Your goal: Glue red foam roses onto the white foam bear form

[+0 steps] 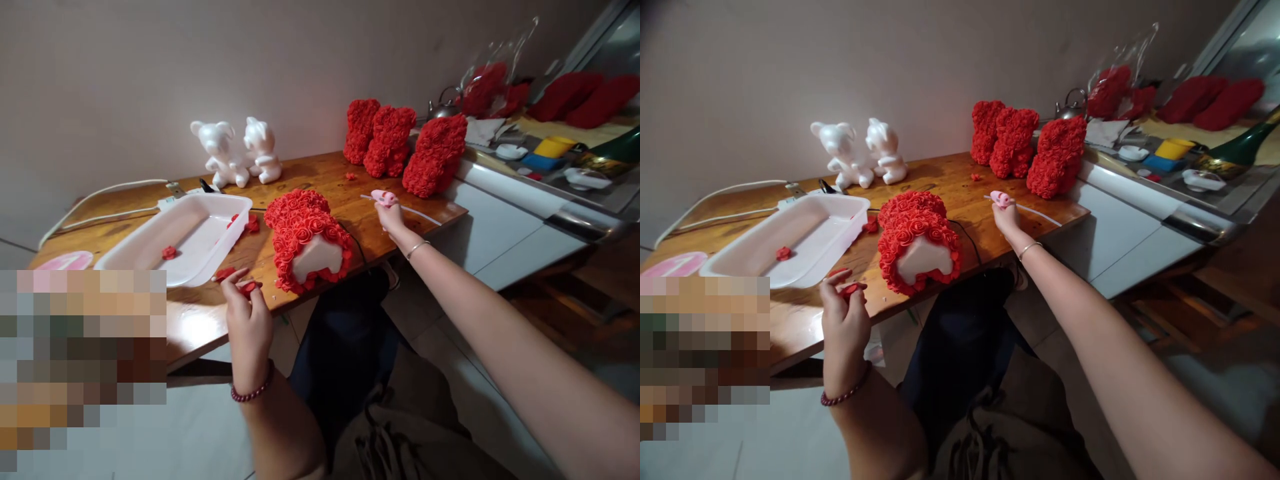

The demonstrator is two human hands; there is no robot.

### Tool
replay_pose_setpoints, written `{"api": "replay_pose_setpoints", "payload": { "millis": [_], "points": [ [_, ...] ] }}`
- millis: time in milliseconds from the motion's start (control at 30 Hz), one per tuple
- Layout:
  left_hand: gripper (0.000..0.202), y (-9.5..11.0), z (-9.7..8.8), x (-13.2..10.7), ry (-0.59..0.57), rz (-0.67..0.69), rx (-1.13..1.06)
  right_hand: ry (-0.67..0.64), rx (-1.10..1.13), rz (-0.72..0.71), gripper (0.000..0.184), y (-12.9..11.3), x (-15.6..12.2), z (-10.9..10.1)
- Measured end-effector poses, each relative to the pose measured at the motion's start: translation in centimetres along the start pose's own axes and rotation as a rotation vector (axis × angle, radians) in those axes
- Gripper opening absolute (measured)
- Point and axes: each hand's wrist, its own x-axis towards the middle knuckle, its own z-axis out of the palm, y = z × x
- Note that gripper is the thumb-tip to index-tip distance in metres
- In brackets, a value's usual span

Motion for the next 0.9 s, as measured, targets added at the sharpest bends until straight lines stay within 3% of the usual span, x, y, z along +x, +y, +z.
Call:
{"api": "replay_pose_setpoints", "payload": {
  "millis": [200, 367, 500, 567, 633, 700, 733, 800, 900],
  "points": [
    [0.023, 0.6, -0.4, -0.6, -0.062, 0.039, 0.003, -0.092, -0.314, -0.041, 0.023, 1.4, 2.1, 2.5],
    [0.018, 3.0, -1.4, -2.8, -0.139, 0.176, -0.181, -0.135, -0.405, -0.082, 0.034, 1.5, 2.0, 2.0],
    [0.019, 4.7, -1.6, -4.2, -0.230, 0.186, -0.312, -0.105, -0.410, -0.120, 0.045, 2.2, 0.5, 0.6],
    [0.022, 5.3, -1.4, -4.5, -0.212, 0.164, -0.314, -0.010, -0.390, -0.198, 0.045, 2.3, -1.1, -0.6],
    [0.026, 5.9, -1.0, -4.5, -0.172, 0.131, -0.298, 0.179, -0.317, -0.388, 0.040, 1.7, -3.1, -2.2],
    [0.034, 6.7, -0.2, -4.3, -0.133, 0.089, -0.290, 0.259, -0.186, -0.643, 0.031, 0.0, -5.1, -3.6],
    [0.040, 7.1, 0.3, -4.2, -0.110, 0.073, -0.293, 0.243, -0.081, -0.784, 0.024, -1.1, -6.0, -4.1],
    [0.045, 8.0, 1.4, -4.1, -0.066, 0.067, -0.300, 0.000, 0.061, -0.915, 0.010, -3.5, -7.2, -4.2],
    [0.031, 9.1, 2.8, -3.8, -0.014, 0.122, -0.262, -0.424, 0.254, -0.863, 0.009, -6.5, -7.8, -2.2]
  ]
}}
